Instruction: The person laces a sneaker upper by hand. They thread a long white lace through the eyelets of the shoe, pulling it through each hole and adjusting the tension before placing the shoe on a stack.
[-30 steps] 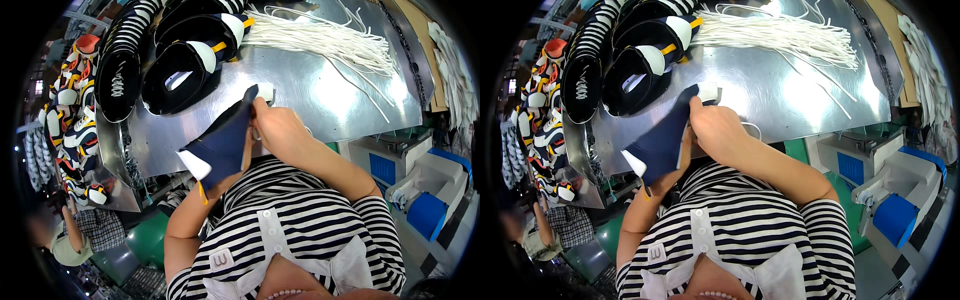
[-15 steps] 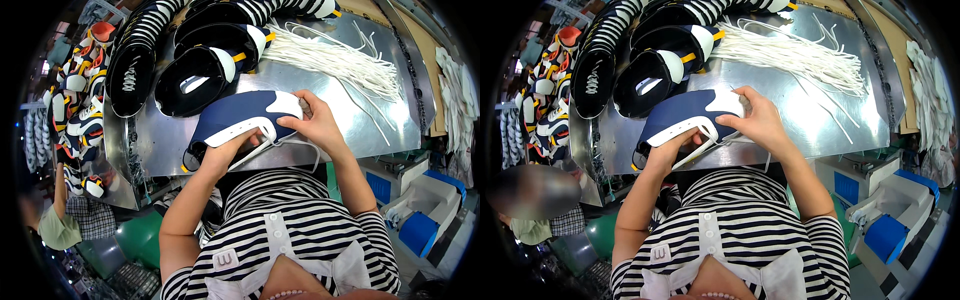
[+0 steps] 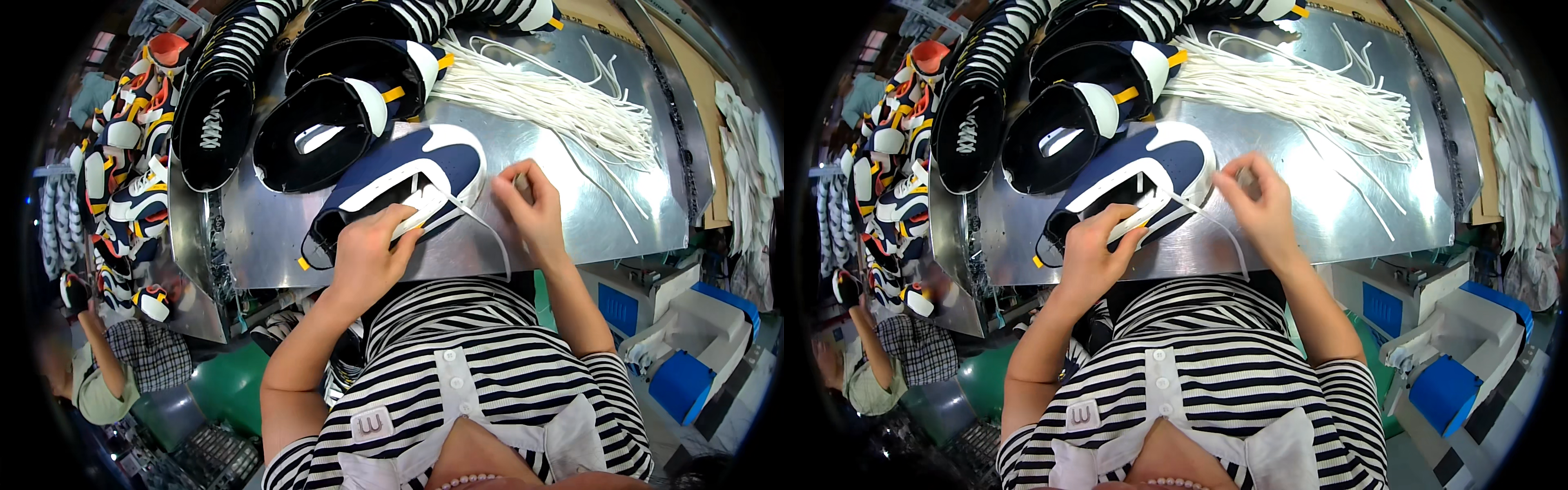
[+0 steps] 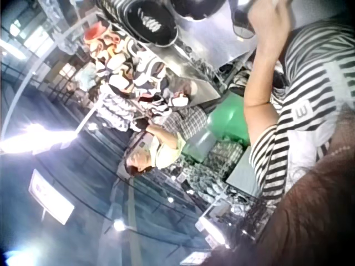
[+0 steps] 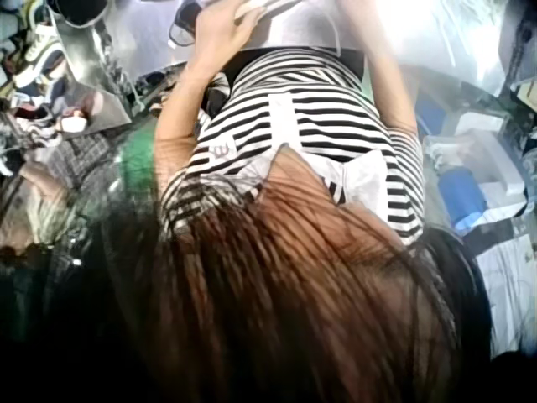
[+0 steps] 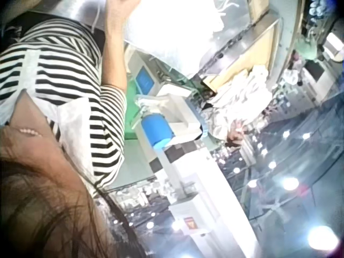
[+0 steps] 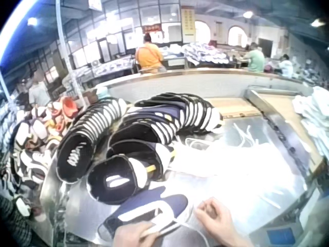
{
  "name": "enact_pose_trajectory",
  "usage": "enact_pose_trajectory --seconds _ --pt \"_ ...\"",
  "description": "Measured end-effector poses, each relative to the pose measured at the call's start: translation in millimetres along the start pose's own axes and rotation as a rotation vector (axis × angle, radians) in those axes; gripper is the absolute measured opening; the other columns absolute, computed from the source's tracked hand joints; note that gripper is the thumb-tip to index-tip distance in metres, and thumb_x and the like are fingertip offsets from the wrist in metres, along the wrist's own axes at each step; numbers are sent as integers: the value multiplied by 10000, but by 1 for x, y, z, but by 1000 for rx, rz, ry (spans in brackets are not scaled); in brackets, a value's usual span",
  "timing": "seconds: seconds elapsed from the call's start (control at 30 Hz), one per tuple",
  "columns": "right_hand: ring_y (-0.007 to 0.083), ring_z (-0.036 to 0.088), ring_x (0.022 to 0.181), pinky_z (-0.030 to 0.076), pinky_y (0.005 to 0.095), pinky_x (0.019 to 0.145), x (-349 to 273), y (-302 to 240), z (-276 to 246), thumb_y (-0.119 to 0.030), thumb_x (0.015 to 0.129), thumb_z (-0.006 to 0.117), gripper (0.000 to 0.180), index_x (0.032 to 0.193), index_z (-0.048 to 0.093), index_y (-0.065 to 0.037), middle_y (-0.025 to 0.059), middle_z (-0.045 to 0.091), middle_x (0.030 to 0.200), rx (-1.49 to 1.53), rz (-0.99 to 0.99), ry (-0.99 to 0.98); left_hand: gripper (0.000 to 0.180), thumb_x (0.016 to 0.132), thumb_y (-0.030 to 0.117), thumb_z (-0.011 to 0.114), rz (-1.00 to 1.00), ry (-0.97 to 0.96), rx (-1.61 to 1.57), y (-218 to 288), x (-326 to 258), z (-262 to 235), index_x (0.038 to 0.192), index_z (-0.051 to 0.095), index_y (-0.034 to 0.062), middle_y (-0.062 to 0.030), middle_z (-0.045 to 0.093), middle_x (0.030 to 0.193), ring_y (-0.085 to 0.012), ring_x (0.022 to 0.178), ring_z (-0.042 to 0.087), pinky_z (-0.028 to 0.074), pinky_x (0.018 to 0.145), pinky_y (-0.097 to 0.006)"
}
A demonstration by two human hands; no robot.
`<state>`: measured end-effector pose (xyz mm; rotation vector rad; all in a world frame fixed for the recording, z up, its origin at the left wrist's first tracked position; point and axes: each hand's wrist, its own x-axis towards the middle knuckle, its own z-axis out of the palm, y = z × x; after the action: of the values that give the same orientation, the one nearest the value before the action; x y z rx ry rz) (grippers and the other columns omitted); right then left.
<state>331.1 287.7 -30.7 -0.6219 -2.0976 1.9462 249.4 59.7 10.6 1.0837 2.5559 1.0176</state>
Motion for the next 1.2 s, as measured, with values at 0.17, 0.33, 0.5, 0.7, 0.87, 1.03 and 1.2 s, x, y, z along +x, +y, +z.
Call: enact_pose_trajectory --seconds 0.17,0.33,0.5,0.7,0.87,1.03,1.2 --pt "26 437 596 360 211 536 -16 3 4 -147 891 701 123 914 682 -27 -70 563 704 -162 26 -276 190 835 73 723 105 63 -11 15 5 1 991 641 1 -141 685 812 -270 695 677 500 626 -327" --pt "63 441 587 358 244 530 -42 -11 -3 -143 888 698 137 879 646 -16 -21 535 666 -224 4 -549 195 822 93 726 102 180 -17 21 5 -15 989 648 27 -148 675 815 -322 695 661 507 628 -360" --pt "300 508 621 441 356 594 -103 2 -62 -156 844 691 136 869 657 -27 107 554 678 -526 17 -627 161 872 52 706 -57 358 -241 43 10 -67 1013 659 -11 -30 671 800 -63 724 594 485 643 -223" --pt "178 621 701 482 290 675 -112 1 -70 -77 855 696 79 912 686 -23 54 648 773 -227 -156 -502 222 868 179 706 -108 -124 -198 19 0 -29 1033 665 35 -150 691 826 -226 729 696 515 674 -309" --pt "81 569 750 444 225 683 -48 -17 -19 -116 890 692 139 977 683 -9 25 659 825 59 -21 -245 291 854 227 699 21 -222 160 12 4 0 1081 652 52 -156 678 921 -353 854 654 513 751 -399" --pt "115 632 645 480 272 617 -4 -26 9 -153 901 683 155 958 634 -18 66 692 743 28 -216 -259 257 933 150 594 121 -158 244 34 4 -6 1141 626 3 -160 640 980 -364 907 619 498 789 -412" --pt "288 653 639 491 330 609 15 -7 19 -179 852 717 184 965 646 -51 140 672 750 -63 -362 -151 248 926 239 623 43 -221 242 46 23 2 1059 669 35 -146 667 932 -335 818 646 503 720 -406"
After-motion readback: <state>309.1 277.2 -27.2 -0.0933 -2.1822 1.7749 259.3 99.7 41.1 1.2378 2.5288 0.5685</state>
